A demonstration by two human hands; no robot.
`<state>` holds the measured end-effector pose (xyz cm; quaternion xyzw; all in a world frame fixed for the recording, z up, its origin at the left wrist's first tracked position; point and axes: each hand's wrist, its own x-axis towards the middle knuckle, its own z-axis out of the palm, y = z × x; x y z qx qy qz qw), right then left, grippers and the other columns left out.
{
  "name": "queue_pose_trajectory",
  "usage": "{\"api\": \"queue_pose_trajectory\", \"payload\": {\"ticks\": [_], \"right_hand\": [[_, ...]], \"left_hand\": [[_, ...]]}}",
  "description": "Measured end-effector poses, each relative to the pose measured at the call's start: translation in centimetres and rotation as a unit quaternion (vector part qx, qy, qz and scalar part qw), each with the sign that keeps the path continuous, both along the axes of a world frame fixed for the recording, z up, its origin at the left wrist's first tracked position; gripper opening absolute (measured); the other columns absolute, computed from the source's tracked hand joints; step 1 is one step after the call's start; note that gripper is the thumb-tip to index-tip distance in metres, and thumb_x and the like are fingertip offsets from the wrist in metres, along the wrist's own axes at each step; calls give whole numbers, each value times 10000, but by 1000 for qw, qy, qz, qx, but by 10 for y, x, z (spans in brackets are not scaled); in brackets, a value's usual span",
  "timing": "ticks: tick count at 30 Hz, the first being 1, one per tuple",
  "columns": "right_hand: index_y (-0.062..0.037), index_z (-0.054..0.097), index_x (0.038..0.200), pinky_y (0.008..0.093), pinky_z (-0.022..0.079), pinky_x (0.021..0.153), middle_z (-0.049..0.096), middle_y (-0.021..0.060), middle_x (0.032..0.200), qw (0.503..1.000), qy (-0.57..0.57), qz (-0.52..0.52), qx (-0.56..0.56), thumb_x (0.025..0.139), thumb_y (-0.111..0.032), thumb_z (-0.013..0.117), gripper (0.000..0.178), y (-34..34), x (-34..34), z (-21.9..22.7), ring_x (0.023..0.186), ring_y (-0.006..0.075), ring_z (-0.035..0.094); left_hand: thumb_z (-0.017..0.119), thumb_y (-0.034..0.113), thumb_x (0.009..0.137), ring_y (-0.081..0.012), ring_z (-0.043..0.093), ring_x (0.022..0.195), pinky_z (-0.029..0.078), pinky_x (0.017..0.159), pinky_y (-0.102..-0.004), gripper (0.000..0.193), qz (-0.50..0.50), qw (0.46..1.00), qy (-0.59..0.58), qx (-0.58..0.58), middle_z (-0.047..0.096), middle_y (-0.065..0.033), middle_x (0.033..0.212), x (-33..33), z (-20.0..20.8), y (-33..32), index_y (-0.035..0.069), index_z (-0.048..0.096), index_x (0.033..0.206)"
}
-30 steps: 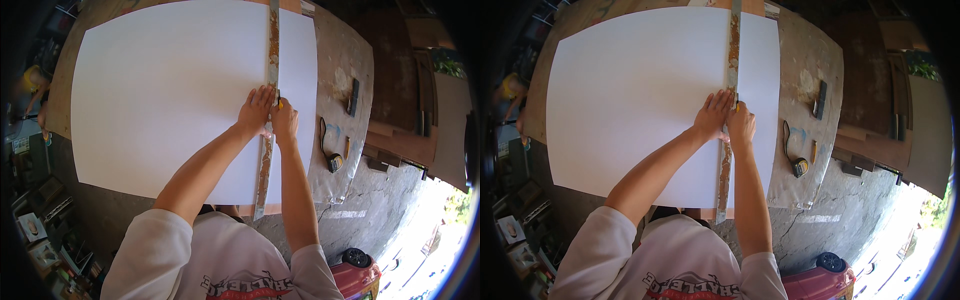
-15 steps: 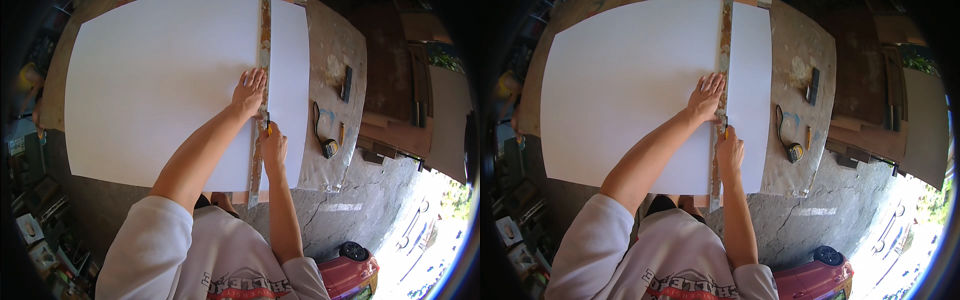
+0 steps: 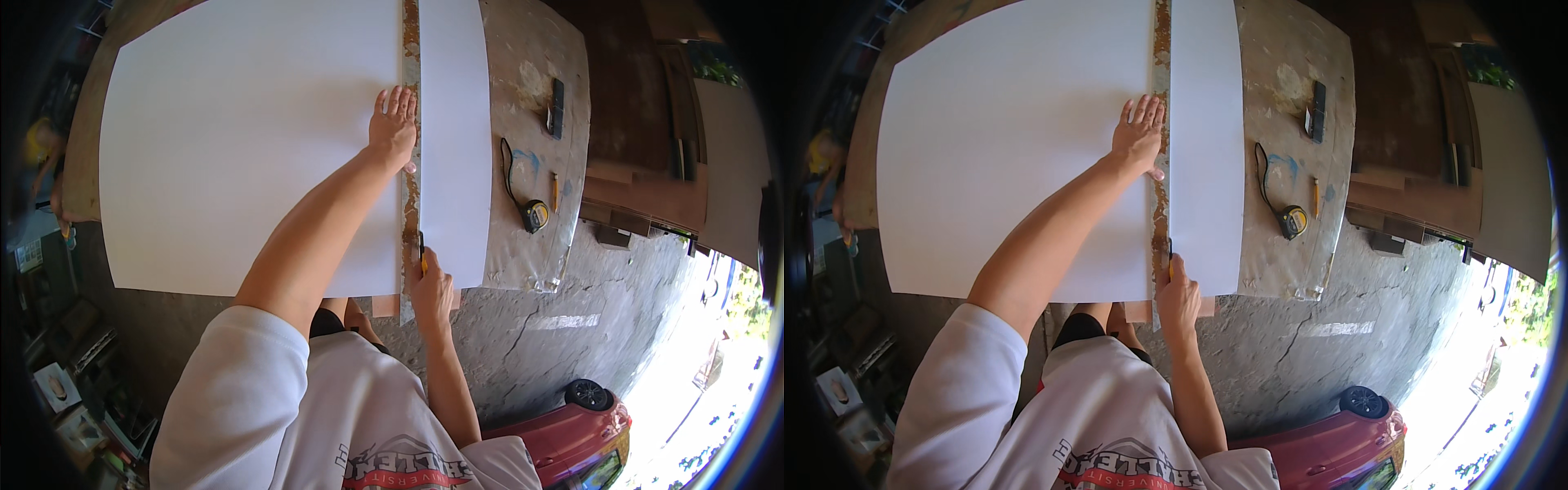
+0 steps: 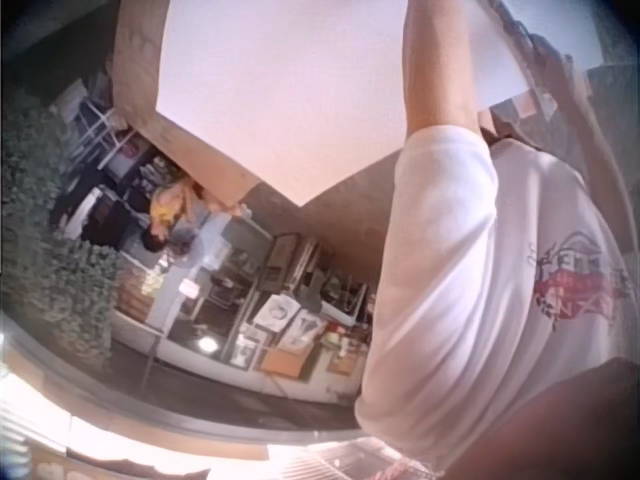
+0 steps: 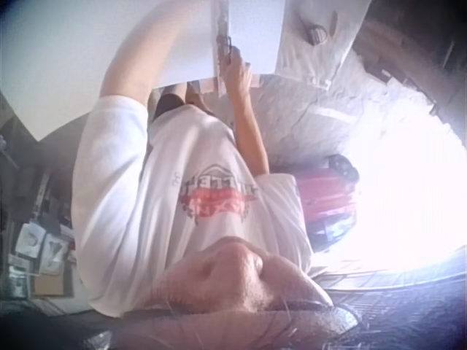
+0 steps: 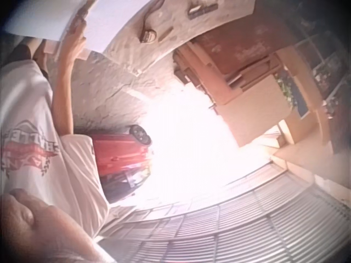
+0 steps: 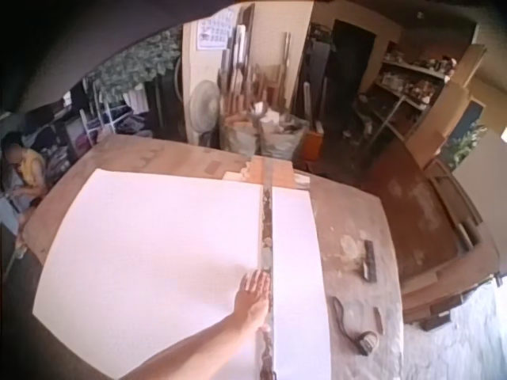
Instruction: The person cuts a large white board into smaller pieces using a utility knife and a wooden straightedge on a workbench. After cutting, the person walks into a shop and measures a framed artwork with a tape measure.
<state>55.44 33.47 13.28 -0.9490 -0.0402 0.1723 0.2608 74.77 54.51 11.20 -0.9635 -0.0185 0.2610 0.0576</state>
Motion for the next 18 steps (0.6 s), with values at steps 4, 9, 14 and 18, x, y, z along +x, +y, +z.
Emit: {"api": "queue_pose_trajectory", "payload": {"ticks": [4,9,14,18], "right_hand": [[-55,603,1215,505,502,463,634,216,619,1000,16,-3,-25,967,-141,600,263,-17,-29,-3,543,421,642],[-86,607,1247,523,518,486,638,218,626,998,24,2,-62,961,-158,600,295,-37,-57,-5,561,428,650],[-96,618,1239,535,515,494,627,227,614,996,40,-7,-82,951,-162,607,297,-49,-82,2,567,438,648],[-120,610,1269,547,524,511,647,233,648,996,57,-20,-71,949,-170,606,324,-57,-97,7,591,448,658]], "left_hand": [[855,729,566,-320,17,1578,21,1278,-524,1498,4,1000,-6,-4,82,-151,1704,0,-1,0,14,63,1618],[882,698,550,-303,49,1579,41,1281,-514,1492,14,999,-26,-14,112,-129,1704,-2,-3,2,32,85,1622],[884,702,536,-295,55,1579,46,1282,-510,1504,16,999,-26,-10,116,-115,1705,-1,-6,2,39,85,1624],[881,709,529,-299,56,1579,43,1282,-511,1512,18,999,-26,-15,107,-113,1707,-1,-6,3,35,85,1623]]}}
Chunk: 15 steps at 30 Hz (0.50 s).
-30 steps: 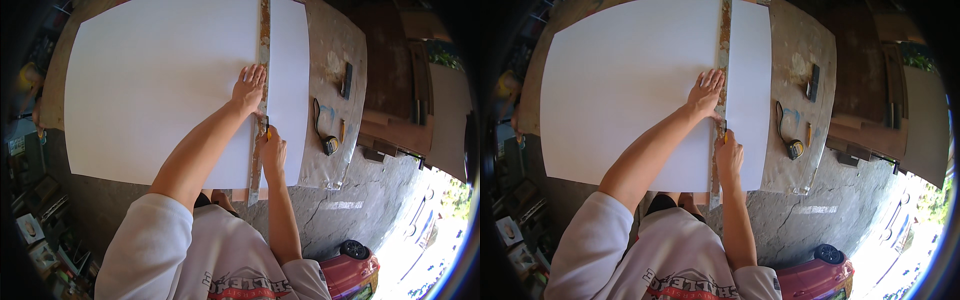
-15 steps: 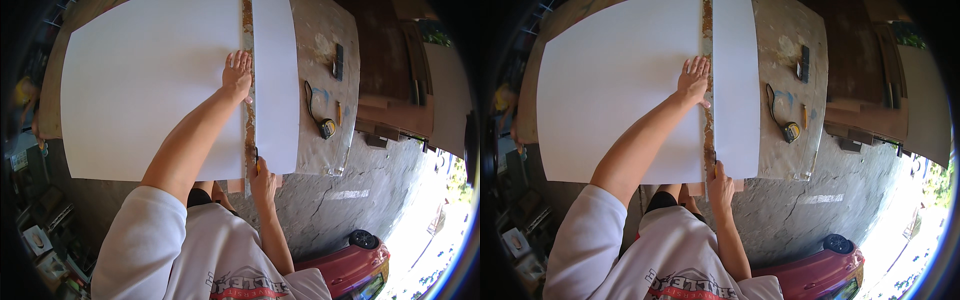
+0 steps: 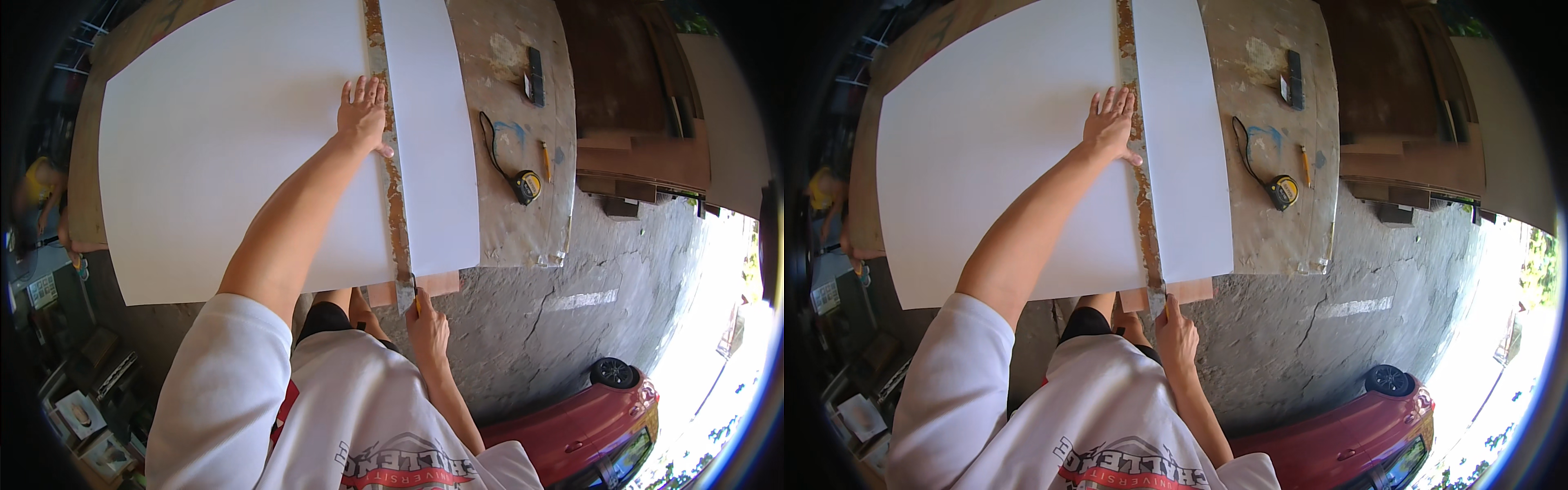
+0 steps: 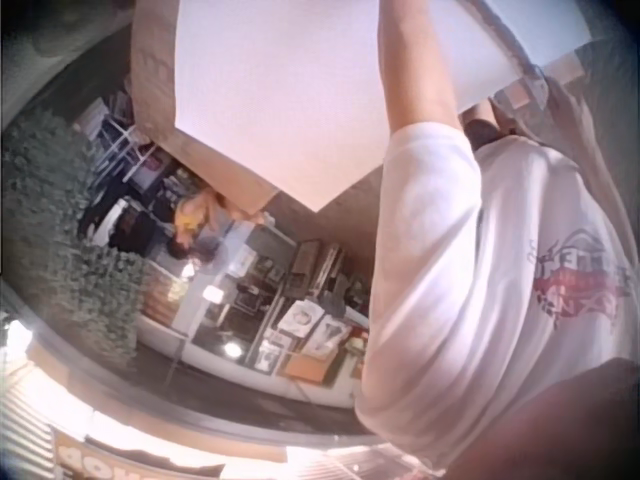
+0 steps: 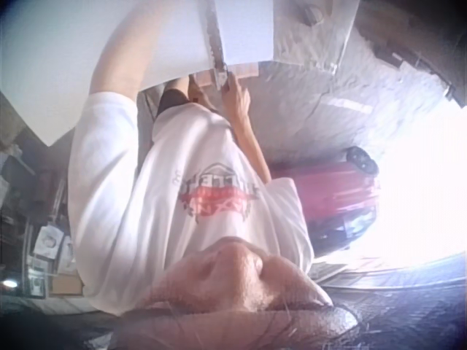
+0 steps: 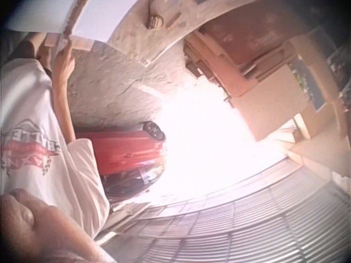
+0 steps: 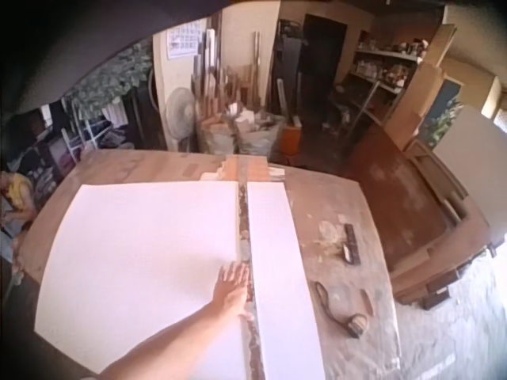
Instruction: The person cuts a large white board into smaller pieces using a utility knife and a wooden straightedge on a workbench. After cutting, the person walks into a shop and measures a framed artwork with a tape measure.
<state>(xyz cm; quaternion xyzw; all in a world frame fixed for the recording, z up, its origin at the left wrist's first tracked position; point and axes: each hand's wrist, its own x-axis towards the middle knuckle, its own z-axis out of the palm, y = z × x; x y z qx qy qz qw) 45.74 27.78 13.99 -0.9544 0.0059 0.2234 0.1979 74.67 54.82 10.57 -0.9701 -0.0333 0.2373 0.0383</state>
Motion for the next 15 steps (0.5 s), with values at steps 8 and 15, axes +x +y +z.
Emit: {"api": "queue_pose_trajectory", "payload": {"ticks": [8,15], "right_hand": [[-132,608,1302,563,517,550,654,259,691,998,51,-17,26,957,-172,599,348,-11,0,26,653,471,663],[-9,556,1308,349,491,444,628,134,663,979,-63,-55,186,1028,-130,564,305,15,129,61,499,216,641]], "left_hand": [[893,684,532,-327,89,1573,88,1276,-528,1501,-2,1000,-12,-27,104,-145,1703,0,0,2,18,100,1618],[926,606,512,-392,120,1558,109,1258,-576,1512,3,991,-50,-121,85,-199,1695,-8,-8,10,-16,92,1608]]}}
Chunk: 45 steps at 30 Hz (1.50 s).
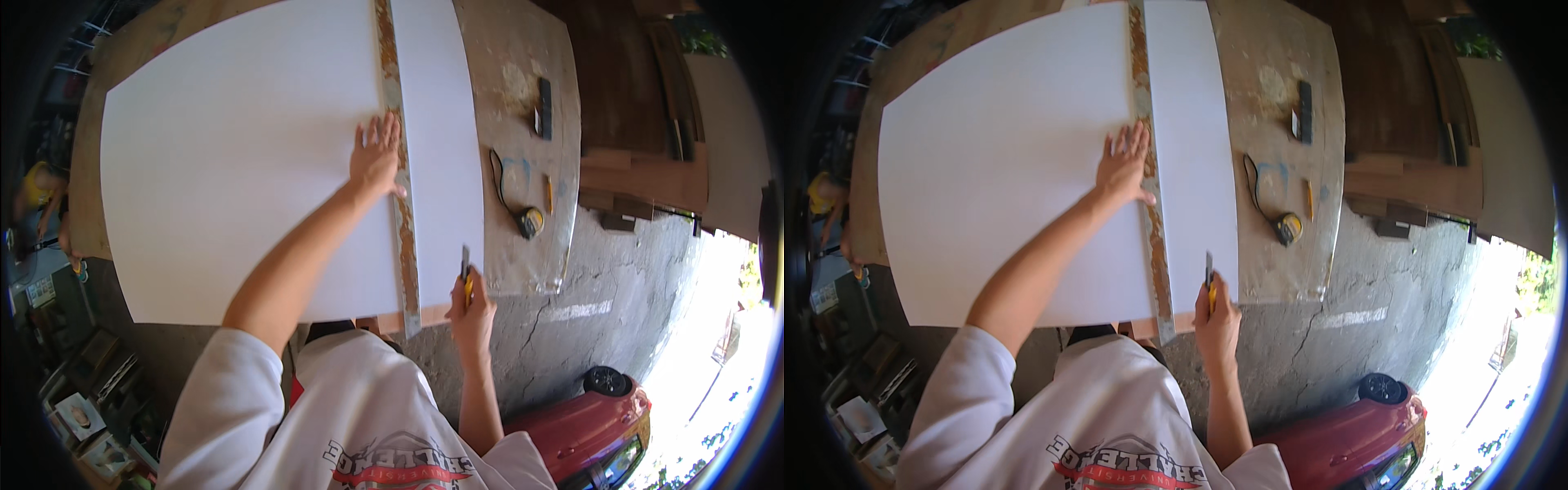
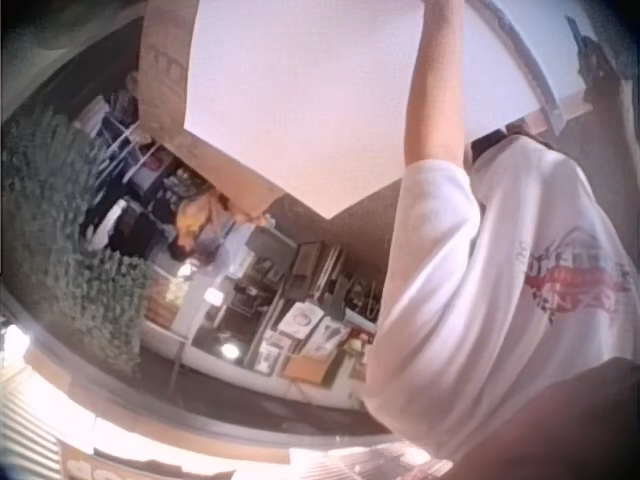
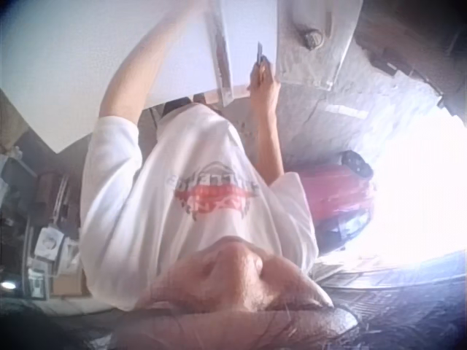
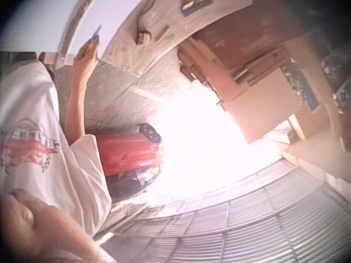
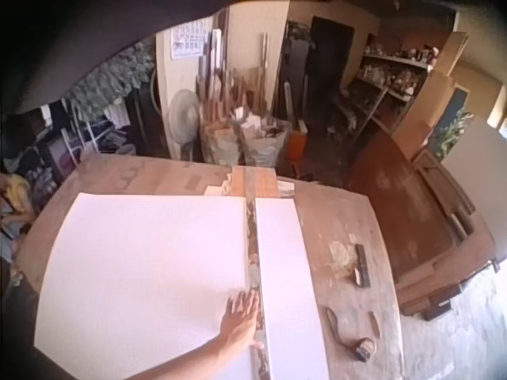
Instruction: The person cuts a large white board into smaller pieces using a utility knife and a wooden straightedge on a workbench. After cutting, the person walks into a shop and measures a framed artwork with a tape measure.
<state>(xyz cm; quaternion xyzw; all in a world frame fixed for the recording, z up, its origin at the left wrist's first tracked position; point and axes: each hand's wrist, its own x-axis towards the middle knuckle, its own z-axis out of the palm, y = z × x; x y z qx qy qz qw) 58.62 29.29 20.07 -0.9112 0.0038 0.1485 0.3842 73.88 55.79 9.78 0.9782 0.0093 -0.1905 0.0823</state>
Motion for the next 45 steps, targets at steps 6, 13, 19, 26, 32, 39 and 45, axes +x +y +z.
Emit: {"api": "queue_pose_trajectory", "payload": {"ticks": [6,13,19,26,32,39,45], "right_hand": [[-46,493,1306,494,492,494,636,240,673,987,-120,104,7,1026,-139,533,298,129,224,-32,588,453,643],[-3,588,1179,461,591,579,700,258,749,989,-78,105,-64,999,-159,473,265,277,423,-68,564,360,705],[38,614,1089,440,604,573,720,263,843,989,-64,101,-90,956,-117,487,241,325,493,-87,588,335,723],[39,637,1122,414,615,595,730,224,948,982,-34,122,-141,928,-83,526,254,345,518,-87,650,333,741],[36,646,1154,386,589,491,720,239,858,978,-30,146,-147,933,-119,528,295,346,517,-82,542,300,711],[89,630,1033,389,588,505,705,204,733,969,15,162,-188,950,-155,571,264,351,523,-78,507,286,700],[38,689,1078,384,621,589,744,215,1021,975,10,114,-190,942,-79,515,250,354,514,-85,674,311,753]], "left_hand": [[927,592,503,-378,144,1556,155,1246,-584,1498,7,1000,13,-13,75,-181,1700,-1,8,-1,-12,116,1609],[922,563,524,-371,131,1561,217,1206,-651,1469,25,997,11,-72,81,-177,1699,-2,14,4,-20,118,1605],[901,576,560,-363,126,1564,251,1185,-665,1416,18,997,-4,-71,99,-175,1697,-2,10,7,-7,148,1608],[892,586,569,-361,113,1567,227,1187,-673,1408,14,997,-10,-74,99,-174,1697,-4,4,7,-7,150,1608],[897,586,559,-355,118,1567,219,1191,-669,1403,14,998,-23,-64,113,-170,1697,-4,5,7,10,169,1611],[906,586,529,-362,118,1566,180,1225,-622,1425,13,998,-31,-59,123,-164,1696,-4,6,8,6,178,1609],[906,591,523,-368,119,1564,185,1234,-602,1439,9,998,-10,-67,123,-169,1694,-3,6,8,-1,167,1607]]}}
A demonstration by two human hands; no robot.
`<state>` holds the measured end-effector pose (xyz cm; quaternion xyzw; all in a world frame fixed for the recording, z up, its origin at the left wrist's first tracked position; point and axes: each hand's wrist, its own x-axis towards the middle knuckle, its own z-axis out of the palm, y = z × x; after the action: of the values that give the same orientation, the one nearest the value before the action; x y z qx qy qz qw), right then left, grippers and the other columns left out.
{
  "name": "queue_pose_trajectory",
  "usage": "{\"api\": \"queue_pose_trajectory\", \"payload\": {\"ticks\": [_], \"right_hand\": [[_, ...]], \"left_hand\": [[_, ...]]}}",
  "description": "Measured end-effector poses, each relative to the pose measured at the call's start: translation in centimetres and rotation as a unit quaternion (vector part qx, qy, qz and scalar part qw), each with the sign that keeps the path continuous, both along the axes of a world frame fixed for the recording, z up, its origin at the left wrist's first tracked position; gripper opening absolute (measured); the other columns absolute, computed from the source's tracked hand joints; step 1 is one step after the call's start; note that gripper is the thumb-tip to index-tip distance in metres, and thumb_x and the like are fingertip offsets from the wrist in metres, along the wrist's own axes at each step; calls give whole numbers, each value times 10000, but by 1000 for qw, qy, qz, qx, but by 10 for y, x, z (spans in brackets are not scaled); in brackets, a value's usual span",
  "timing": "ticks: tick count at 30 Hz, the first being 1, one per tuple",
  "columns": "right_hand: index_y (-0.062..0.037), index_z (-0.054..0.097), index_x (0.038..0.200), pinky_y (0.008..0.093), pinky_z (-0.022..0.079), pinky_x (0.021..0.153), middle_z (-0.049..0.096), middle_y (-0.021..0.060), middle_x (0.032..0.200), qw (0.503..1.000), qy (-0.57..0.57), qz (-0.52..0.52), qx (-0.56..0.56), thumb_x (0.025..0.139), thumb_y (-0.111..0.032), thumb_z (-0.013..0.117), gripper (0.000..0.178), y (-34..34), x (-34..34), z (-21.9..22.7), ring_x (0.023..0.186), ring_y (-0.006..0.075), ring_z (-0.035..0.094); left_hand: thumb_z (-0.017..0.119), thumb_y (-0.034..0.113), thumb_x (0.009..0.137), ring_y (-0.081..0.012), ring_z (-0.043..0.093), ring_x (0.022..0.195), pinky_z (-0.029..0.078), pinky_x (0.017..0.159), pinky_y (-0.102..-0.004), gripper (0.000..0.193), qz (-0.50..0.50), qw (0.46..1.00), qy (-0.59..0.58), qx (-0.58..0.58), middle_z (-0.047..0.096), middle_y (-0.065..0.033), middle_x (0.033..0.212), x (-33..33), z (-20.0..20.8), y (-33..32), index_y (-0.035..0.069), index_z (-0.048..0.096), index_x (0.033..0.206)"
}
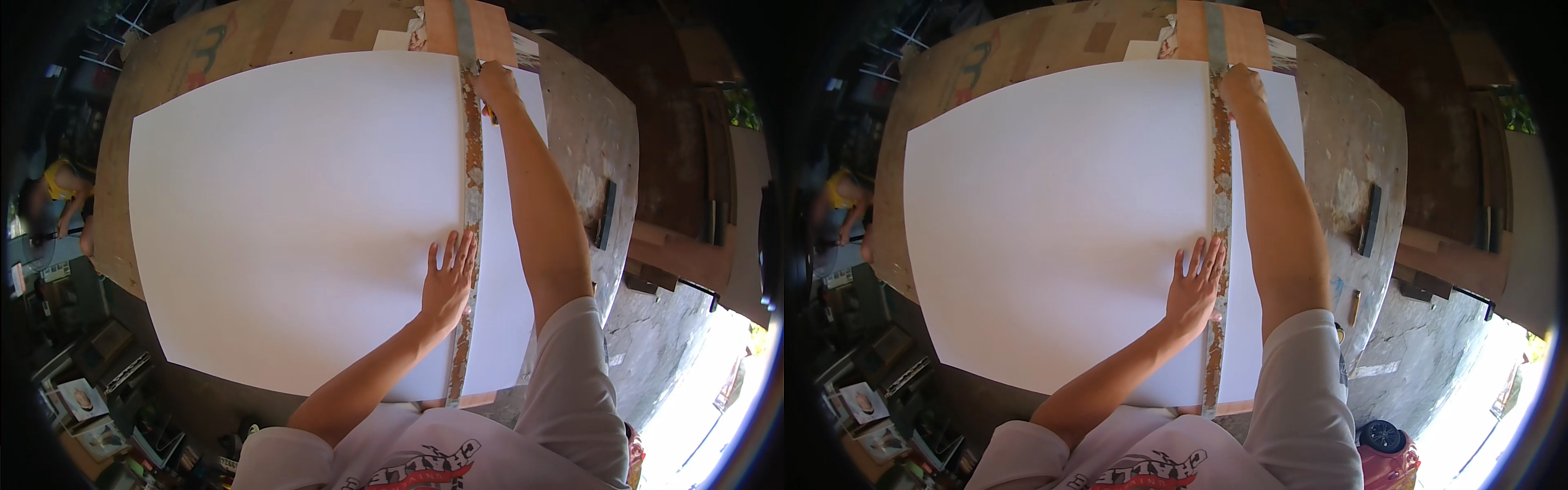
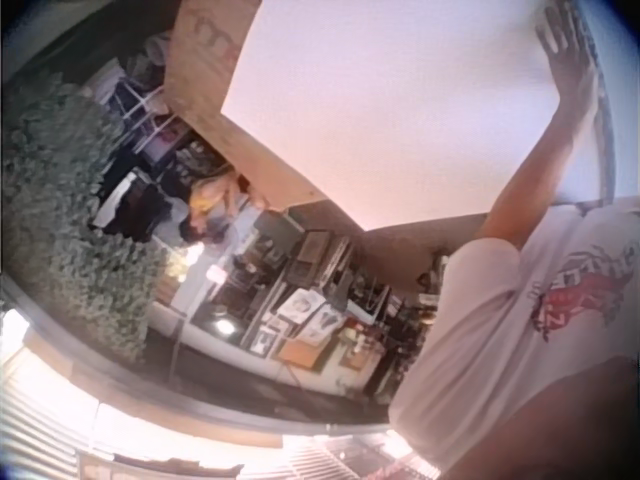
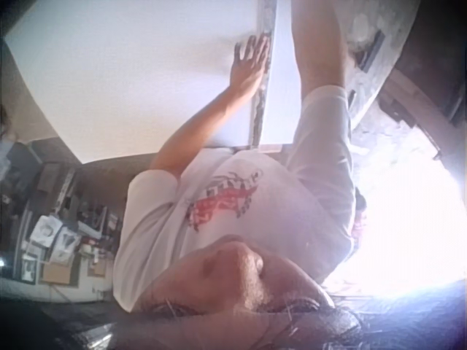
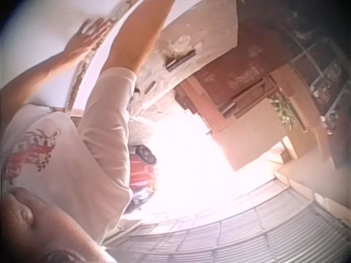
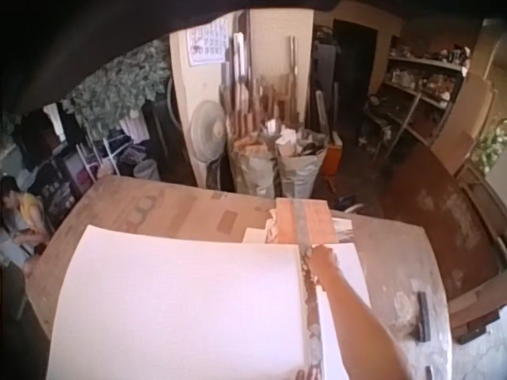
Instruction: The person cuts a large white board into smaller pieces using a utility knife and a wooden straightedge on a workbench. After cutting, the person walks into a shop and measures a framed artwork with a tape measure.
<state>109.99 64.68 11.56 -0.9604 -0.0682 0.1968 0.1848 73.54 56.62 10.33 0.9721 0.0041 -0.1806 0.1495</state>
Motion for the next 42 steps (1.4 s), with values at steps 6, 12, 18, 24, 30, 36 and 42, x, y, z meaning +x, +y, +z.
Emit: {"api": "queue_pose_trajectory", "payload": {"ticks": [6,12,18,24,30,36,42], "right_hand": [[20,698,1089,406,629,721,740,225,1041,1000,27,-6,-3,950,-99,509,263,-13,-20,1,714,345,757],[-5,703,1139,477,579,910,689,252,1202,999,-27,-24,21,947,-137,519,297,-35,-58,-13,1140,420,667],[-39,707,1135,503,563,932,694,233,1179,999,-16,-23,32,955,-164,522,287,-63,-100,-18,1118,438,665],[-52,704,1083,511,568,906,701,239,1125,998,-1,-37,50,945,-171,533,250,-90,-151,-21,1081,439,674],[-58,686,1077,529,567,877,708,255,1061,997,-50,-38,39,906,-164,569,233,-124,-216,-10,1042,463,674],[-47,674,1062,533,574,838,713,260,1006,999,-32,-30,31,914,-152,577,206,-159,-280,1,995,465,690],[-63,660,1080,544,566,789,714,257,952,998,-32,-45,28,922,-159,599,195,-193,-343,1,929,463,696]], "left_hand": [[904,600,528,-366,133,1561,193,1233,-600,1451,0,1000,-11,8,125,-174,1692,0,2,-1,-8,148,1607],[909,587,546,-369,149,1558,195,1231,-601,1439,-4,1000,-1,0,126,-180,1689,1,5,1,-8,141,1607],[909,596,541,-370,144,1559,195,1227,-611,1454,-11,1000,-5,13,113,-179,1693,0,3,1,-4,127,1609],[892,644,531,-345,100,1570,167,1231,-625,1472,-14,999,7,28,78,-155,1704,0,0,2,24,119,1619],[875,662,553,-321,73,1577,140,1233,-635,1418,-20,999,22,33,68,-141,1708,1,0,4,35,171,1613],[874,679,538,-308,89,1576,149,1219,-658,1440,-14,999,-3,34,87,-100,1712,-2,-4,7,74,149,1626],[884,674,517,-291,98,1578,133,1222,-659,1476,-13,997,-14,71,82,-70,1717,-2,-14,5,98,110,1635]]}}
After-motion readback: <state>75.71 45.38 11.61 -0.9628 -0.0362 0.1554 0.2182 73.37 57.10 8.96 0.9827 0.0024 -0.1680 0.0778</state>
